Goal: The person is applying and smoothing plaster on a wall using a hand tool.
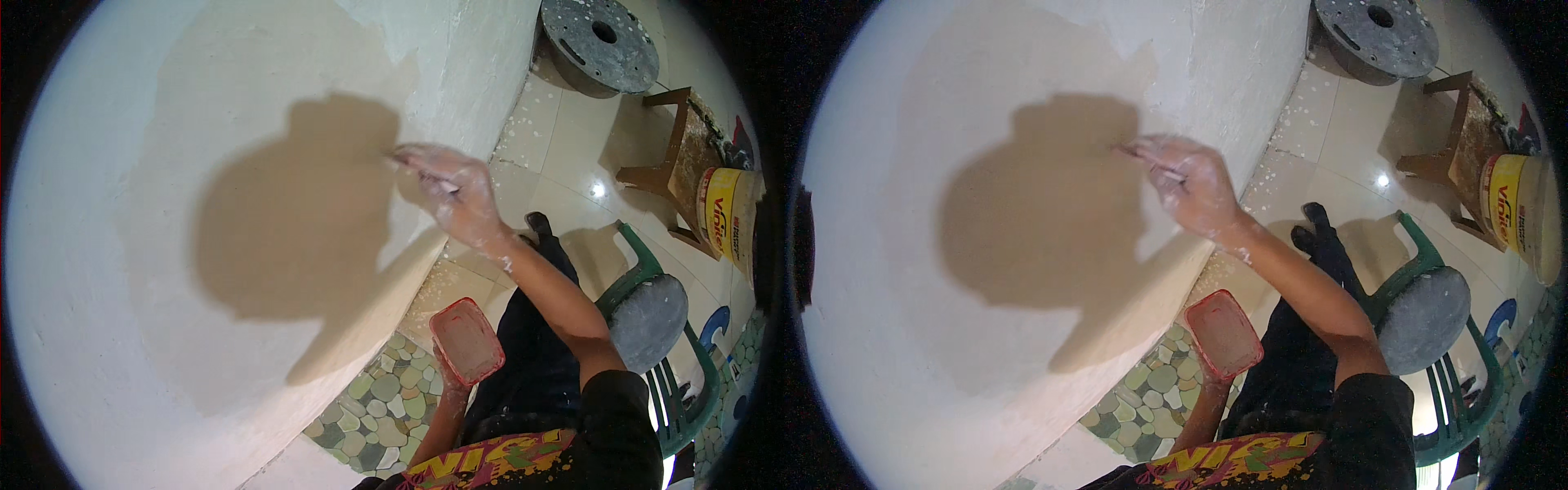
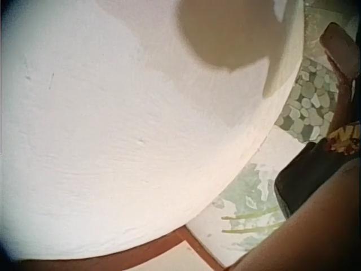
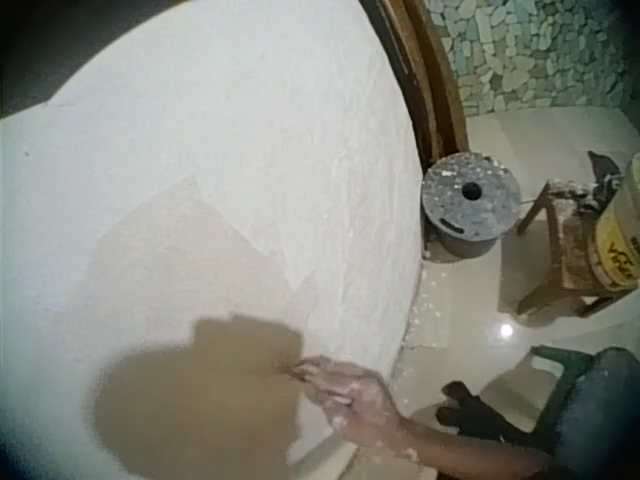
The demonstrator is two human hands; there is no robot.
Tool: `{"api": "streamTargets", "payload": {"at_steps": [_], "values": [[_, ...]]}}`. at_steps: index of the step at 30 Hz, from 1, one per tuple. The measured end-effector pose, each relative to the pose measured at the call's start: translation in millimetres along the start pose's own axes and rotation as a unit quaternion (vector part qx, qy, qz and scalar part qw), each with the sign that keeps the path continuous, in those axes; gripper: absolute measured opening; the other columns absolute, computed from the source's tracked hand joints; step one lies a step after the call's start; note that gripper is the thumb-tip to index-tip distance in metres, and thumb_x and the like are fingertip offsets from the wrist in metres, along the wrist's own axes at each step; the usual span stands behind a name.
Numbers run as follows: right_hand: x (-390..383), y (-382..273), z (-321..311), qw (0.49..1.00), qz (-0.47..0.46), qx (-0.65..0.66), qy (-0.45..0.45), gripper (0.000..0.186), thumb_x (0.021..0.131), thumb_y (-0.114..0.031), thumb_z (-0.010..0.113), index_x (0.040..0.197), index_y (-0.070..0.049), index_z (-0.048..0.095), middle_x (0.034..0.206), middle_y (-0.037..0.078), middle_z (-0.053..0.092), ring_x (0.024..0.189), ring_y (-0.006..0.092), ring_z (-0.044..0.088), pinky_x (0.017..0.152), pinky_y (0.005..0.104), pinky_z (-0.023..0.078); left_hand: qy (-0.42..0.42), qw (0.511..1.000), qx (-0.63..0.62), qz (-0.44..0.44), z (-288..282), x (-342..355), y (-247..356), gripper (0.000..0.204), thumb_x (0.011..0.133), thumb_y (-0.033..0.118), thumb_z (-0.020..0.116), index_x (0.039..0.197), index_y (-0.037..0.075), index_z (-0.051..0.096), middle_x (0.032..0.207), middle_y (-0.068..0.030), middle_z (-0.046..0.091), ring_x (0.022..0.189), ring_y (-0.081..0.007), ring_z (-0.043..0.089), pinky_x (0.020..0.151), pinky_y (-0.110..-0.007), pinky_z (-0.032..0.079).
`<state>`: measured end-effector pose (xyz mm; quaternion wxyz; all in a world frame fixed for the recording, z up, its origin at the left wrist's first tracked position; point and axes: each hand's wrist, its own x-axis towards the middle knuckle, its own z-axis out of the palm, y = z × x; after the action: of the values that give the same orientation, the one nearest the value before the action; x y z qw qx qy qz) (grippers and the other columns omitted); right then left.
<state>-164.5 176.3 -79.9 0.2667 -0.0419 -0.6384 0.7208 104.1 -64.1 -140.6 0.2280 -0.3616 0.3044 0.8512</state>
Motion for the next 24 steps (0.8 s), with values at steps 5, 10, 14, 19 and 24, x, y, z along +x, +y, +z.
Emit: {"api": "streamTargets", "payload": {"at_steps": [5, 10, 14, 19, 24], "values": [[44.1, 54.0, -32.1, 0.981, -0.166, -0.090, 0.049, 0.043, 0.080, 0.004, 0.063, 0.121, -0.007, 0.069, 0.132, 0.012, 0.065, 0.119, 0.0313, 0.063, 0.101, 0.0407, 0.050, 0.002, 0.998, -0.056, -0.033, -6.1, 5.6, -7.2, 0.073, 0.094, 0.059, 0.057, 0.150, 0.016, 0.040, 0.146, -0.0093, 0.052, 0.129, -0.0340, 0.054, 0.104, -0.059, 0.047], [41.4, 113.9, -29.1, 0.900, -0.297, -0.320, 0.009, 0.052, 0.077, -0.006, 0.071, 0.128, -0.014, 0.066, 0.143, 0.005, 0.057, 0.133, 0.0280, 0.054, 0.114, 0.0422, 0.040, -0.001, 0.993, -0.102, -0.051, -47.4, -0.6, -13.6, 0.074, 0.093, 0.059, 0.060, 0.151, 0.017, 0.039, 0.148, -0.0084, 0.050, 0.130, -0.0345, 0.053, 0.102, -0.062, 0.047], [3.7, 144.4, -50.6, 0.902, -0.254, -0.336, -0.100, 0.060, 0.077, -0.006, 0.071, 0.135, -0.017, 0.062, 0.146, 0.005, 0.055, 0.136, 0.0272, 0.050, 0.116, 0.0448, 0.039, 0.057, 0.996, -0.062, -0.032, -66.1, -2.7, -18.4, 0.081, 0.088, 0.060, 0.065, 0.151, 0.017, 0.039, 0.149, -0.0094, 0.049, 0.130, -0.0352, 0.053, 0.103, -0.062, 0.046], [16.1, 108.4, -61.8, 0.951, -0.171, -0.247, -0.077, 0.044, 0.088, 0.005, 0.055, 0.128, -0.008, 0.067, 0.136, 0.011, 0.064, 0.131, 0.0291, 0.056, 0.112, 0.0409, 0.041, 0.051, 0.995, -0.077, -0.043, -50.7, -3.1, -12.7, 0.081, 0.087, 0.059, 0.067, 0.150, 0.016, 0.039, 0.147, -0.0106, 0.049, 0.129, -0.0356, 0.054, 0.102, -0.062, 0.047], [58.2, 63.9, -41.9, 0.995, 0.015, -0.023, 0.100, 0.036, 0.093, -0.001, 0.055, 0.127, -0.002, 0.066, 0.131, 0.011, 0.066, 0.122, 0.0171, 0.060, 0.104, 0.0339, 0.048, 0.061, 0.998, -0.014, -0.008, -42.9, -0.4, -13.3, 0.079, 0.088, 0.058, 0.067, 0.149, 0.015, 0.039, 0.146, -0.0115, 0.050, 0.128, -0.0359, 0.054, 0.101, -0.062, 0.048]]}}
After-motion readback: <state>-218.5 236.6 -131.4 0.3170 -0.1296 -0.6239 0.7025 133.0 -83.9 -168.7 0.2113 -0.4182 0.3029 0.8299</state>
